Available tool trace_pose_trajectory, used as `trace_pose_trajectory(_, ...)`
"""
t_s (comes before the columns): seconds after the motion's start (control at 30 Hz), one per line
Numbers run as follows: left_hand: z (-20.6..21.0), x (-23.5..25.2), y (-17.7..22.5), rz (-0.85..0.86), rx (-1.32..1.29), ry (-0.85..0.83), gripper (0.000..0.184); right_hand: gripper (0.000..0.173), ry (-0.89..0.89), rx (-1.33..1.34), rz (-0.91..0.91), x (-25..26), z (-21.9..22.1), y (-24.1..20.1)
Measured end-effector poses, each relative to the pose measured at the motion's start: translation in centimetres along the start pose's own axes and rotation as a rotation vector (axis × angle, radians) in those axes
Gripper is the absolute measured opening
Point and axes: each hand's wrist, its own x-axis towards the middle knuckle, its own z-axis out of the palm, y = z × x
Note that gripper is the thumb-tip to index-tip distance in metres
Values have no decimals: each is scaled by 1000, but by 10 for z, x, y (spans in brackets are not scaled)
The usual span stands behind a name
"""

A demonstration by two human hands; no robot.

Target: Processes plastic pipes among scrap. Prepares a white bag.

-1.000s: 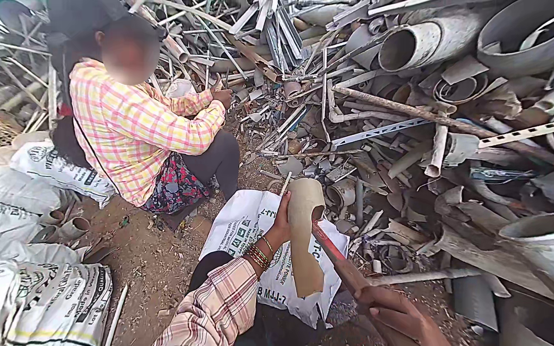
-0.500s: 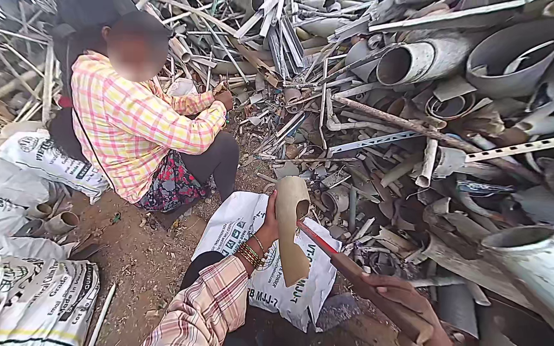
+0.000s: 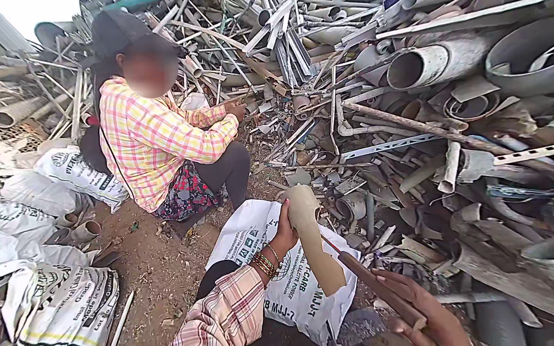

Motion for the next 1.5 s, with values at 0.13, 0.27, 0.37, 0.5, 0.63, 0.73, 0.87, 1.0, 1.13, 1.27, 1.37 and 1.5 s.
trace_pose_trajectory(0.13, 0, 0, 5, -2, 7, 54, 53, 38, 37, -30, 450, 2, -8, 7)
trace_pose_trajectory(0.27, 4, -3, 5, -17, 20, 62, 50, 42, -193, -59, 786, 6, -7, 22)
trace_pose_trajectory(0.37, 8, -10, 3, -55, 86, 51, 51, 41, -422, -108, 872, 9, 1, 25)
trace_pose_trajectory(0.5, 15, -22, -2, -60, 59, -5, 48, 43, -485, -70, 889, 2, 19, 33)
trace_pose_trajectory(0.63, 16, -28, -8, -51, -31, -52, 49, 53, -575, 46, 902, -6, 33, 35)
trace_pose_trajectory(0.73, 16, -25, -11, -79, -124, -27, 55, 50, -551, 287, 884, -14, 38, 23)
trace_pose_trajectory(0.87, 20, -22, -9, -71, -159, 36, 57, 53, -622, 48, 809, -10, 38, 32)
trace_pose_trajectory(1.0, 15, -13, -9, -14, -82, 45, 53, 47, -500, -390, 752, 1, 33, 33)
trace_pose_trajectory(1.13, 16, -9, -5, 14, -16, 78, 54, 51, -573, -138, 766, -2, 26, 32)
trace_pose_trajectory(1.27, 3, 8, 5, 112, 157, 171, 56, 47, -732, -462, 913, 17, -10, 30)
trace_pose_trajectory(1.37, -3, 14, 8, 245, 360, 169, 64, 42, -607, -705, 1110, 20, -37, 37)
trace_pose_trajectory(1.5, -5, 7, 5, 397, 782, -31, 97, 42, -61, -332, 1032, 7, -44, 47)
